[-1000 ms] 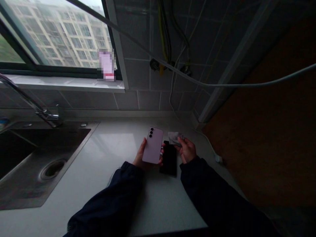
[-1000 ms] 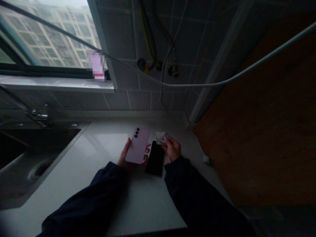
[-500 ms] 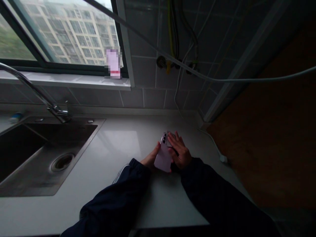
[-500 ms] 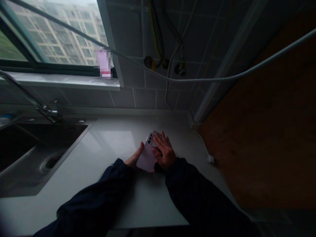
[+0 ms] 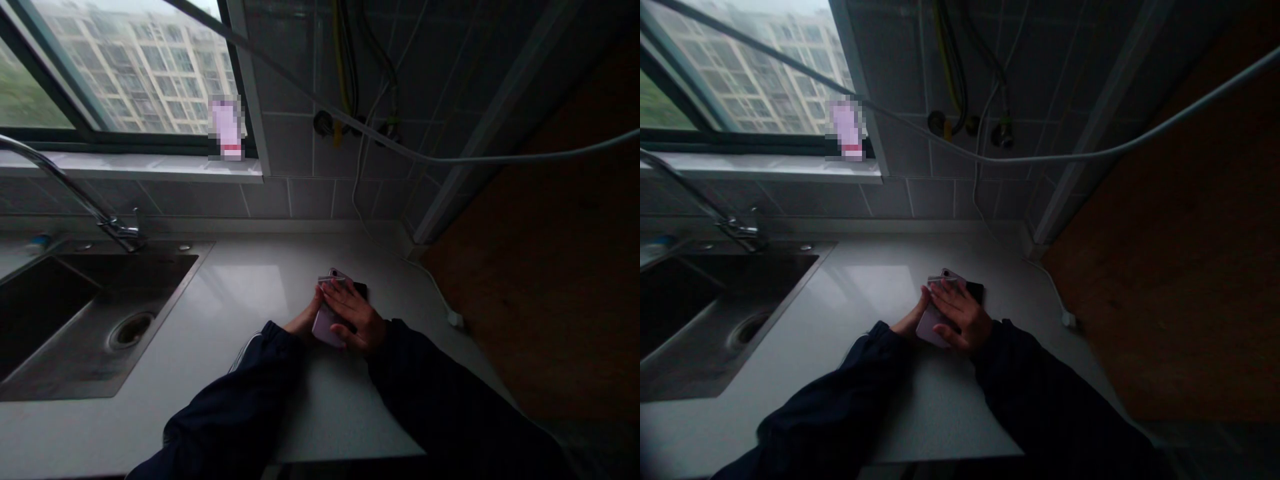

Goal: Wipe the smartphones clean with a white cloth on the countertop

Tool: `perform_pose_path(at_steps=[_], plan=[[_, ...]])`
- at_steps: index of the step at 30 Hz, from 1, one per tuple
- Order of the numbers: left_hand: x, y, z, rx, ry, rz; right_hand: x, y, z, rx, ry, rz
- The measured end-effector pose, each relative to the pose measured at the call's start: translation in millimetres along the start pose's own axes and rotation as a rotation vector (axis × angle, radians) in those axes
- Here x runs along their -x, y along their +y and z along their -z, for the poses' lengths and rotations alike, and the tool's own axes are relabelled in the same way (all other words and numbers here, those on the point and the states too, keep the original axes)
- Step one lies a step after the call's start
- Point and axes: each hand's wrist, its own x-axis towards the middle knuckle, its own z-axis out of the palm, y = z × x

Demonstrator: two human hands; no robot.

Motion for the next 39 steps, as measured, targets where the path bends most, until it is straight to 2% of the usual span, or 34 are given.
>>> perform_pose_path(at_steps=[1, 4, 7, 11, 15, 23, 26, 31, 36, 39], plan=[[0.8, 2.3, -0.5, 0.0, 0.022, 0.079, 0.5, 0.1, -0.8, -0.008, 0.002, 0.008], [3.2, 8.8, 0.1, -0.01, 0.038, 0.152, 1.9, 1.4, -2.5, -0.028, 0.032, 0.035], [3.6, 10.4, 6.4, -0.044, -0.045, 0.239, 2.5, 5.9, -2.8, -0.006, 0.064, 0.015], [0.6, 2.6, 18.0, -0.088, -0.185, 0.353, 3.0, 16.8, -0.6, 0.081, 0.099, -0.12], [-1.0, -2.4, 18.1, -0.032, -0.19, 0.258, 4.2, 22.7, -0.6, 0.098, 0.098, -0.163], [3.1, 14.8, 4.6, 0.072, -0.169, 0.087, 3.3, 0.8, 0.4, -0.052, 0.123, -0.045], [2.9, 16.8, 0.0, 0.068, -0.143, 0.101, 2.8, -3.6, 3.8, -0.104, 0.169, -0.039], [4.2, 14.7, -5.7, 0.062, -0.155, 0.12, 3.0, -1.2, 3.0, -0.103, 0.188, -0.113], [6.8, 10.6, 0.4, -0.018, -0.183, 0.122, 5.0, 11.9, -5.1, 0.049, 0.158, -0.118], [6.5, 6.7, 9.1, -0.073, -0.202, 0.115, 6.6, 19.8, -7.2, 0.132, 0.141, -0.181]])
